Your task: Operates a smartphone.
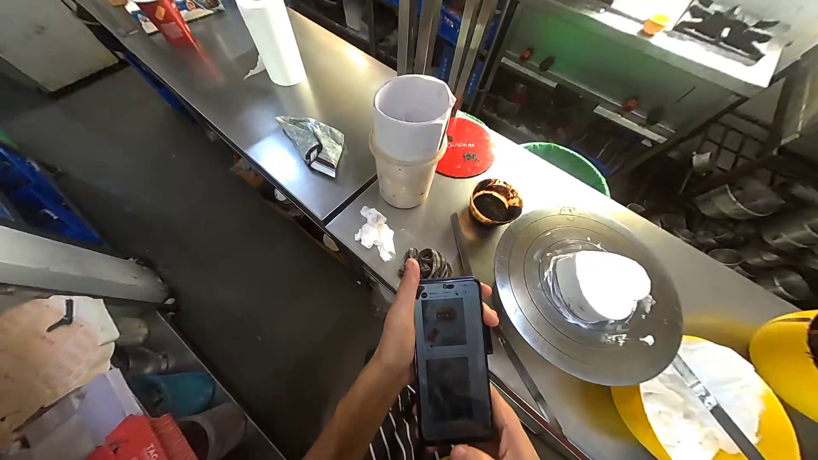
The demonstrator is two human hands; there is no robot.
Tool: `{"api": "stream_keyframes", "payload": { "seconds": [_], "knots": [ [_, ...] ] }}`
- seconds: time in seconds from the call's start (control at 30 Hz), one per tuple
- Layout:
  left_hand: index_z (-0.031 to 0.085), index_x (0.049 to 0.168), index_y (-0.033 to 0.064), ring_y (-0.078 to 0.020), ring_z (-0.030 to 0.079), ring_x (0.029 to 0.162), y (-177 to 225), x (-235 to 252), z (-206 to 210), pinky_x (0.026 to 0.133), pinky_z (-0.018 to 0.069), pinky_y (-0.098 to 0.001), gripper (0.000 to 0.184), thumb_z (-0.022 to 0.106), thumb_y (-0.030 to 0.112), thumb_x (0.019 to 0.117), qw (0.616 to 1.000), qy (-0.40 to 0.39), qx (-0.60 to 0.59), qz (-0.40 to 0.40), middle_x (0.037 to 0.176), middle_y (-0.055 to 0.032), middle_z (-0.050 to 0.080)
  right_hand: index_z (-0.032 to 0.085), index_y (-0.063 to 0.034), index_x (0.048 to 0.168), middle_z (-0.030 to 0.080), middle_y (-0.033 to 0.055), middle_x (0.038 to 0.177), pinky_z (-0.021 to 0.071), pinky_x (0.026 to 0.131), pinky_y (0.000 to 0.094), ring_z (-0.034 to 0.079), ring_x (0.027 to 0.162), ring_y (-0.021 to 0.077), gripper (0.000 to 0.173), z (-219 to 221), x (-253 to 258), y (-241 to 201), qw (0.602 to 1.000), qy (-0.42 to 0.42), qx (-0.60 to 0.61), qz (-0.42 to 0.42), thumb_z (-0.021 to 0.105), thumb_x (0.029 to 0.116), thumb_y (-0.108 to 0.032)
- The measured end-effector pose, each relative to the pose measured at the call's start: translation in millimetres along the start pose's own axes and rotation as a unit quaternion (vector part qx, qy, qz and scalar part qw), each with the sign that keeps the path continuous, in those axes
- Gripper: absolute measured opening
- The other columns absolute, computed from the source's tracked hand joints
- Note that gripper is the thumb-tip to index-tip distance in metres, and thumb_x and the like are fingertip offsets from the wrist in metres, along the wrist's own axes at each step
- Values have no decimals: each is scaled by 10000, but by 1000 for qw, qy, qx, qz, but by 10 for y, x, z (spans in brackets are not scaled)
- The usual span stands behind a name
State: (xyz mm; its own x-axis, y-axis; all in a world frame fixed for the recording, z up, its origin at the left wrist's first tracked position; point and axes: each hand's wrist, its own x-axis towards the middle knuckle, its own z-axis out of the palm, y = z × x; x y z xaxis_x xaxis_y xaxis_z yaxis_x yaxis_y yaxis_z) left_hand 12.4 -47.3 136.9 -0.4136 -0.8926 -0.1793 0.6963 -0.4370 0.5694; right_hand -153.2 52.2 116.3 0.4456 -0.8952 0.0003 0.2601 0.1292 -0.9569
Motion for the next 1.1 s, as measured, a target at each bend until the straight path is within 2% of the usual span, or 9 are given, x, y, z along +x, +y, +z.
{"api": "stream_keyframes", "payload": {
  "seconds": [0.13,0.2,0.3,0.37,0.47,0.57,0.73,0.93,1.1],
  "knots": [
    [667,1193,2,-244,740,942,11,-20,2,828,622,-367,996,235,851,903,1000,1,1,9,1033,-191,733,391,-120,1467,646,-69,1342,585,997,329,657,1182,84,639,-37,13,14,1000,-24,18,4,721,921,-160],
    [667,1202,-1,-240,741,938,16,-35,-2,825,623,-363,1005,245,858,896,1000,2,1,9,1031,-190,734,415,-152,1474,647,-75,1346,588,985,320,650,1191,76,566,-62,16,55,999,-27,31,3,656,984,-301],
    [670,1201,-2,-234,738,940,6,-54,4,837,619,-360,1028,227,870,885,1000,6,10,13,1013,-184,733,630,-198,1343,714,-72,1239,530,1014,297,647,1164,43,577,-29,34,86,995,72,64,39,512,970,-622],
    [673,1209,11,-222,735,939,-8,-66,14,839,614,-357,1036,221,881,875,999,15,42,17,1004,-169,737,716,-174,1238,756,-40,1151,542,996,294,681,1112,51,617,17,85,60,986,134,89,44,477,954,-667],
    [671,1222,17,-228,735,931,-7,-70,32,825,617,-362,1039,225,886,868,998,22,48,18,1016,-174,734,707,-178,1255,749,-57,1165,543,986,271,673,1110,28,564,-5,103,48,990,118,69,27,487,979,-619],
    [668,1218,11,-233,737,921,19,-63,18,808,622,-364,998,259,862,893,999,21,32,19,1011,-181,734,473,-174,1485,642,-100,1359,522,1044,268,603,1228,20,537,-102,58,-1,1000,-21,22,2,575,1017,-416],
    [673,1203,26,-229,741,903,16,-59,31,783,627,-360,975,255,853,901,999,25,33,5,1020,-179,734,359,-111,1513,608,-70,1390,562,1031,313,615,1238,67,742,-98,33,-11,999,-54,9,-4,715,869,-15],
    [668,1228,41,-210,735,913,-34,-55,57,814,618,-353,1001,268,884,864,997,7,71,17,1008,-152,738,590,-118,1319,722,-80,1192,569,947,247,673,1084,11,335,-45,86,40,998,56,-7,-11,576,985,-150],
    [669,1231,33,-216,736,917,-66,-57,28,806,618,-355,1006,249,877,880,997,5,74,10,1019,-167,738,592,-100,1289,727,-81,1149,572,923,233,678,1046,-1,296,-44,85,41,997,68,-19,-9,535,1002,-146]
  ]
}}
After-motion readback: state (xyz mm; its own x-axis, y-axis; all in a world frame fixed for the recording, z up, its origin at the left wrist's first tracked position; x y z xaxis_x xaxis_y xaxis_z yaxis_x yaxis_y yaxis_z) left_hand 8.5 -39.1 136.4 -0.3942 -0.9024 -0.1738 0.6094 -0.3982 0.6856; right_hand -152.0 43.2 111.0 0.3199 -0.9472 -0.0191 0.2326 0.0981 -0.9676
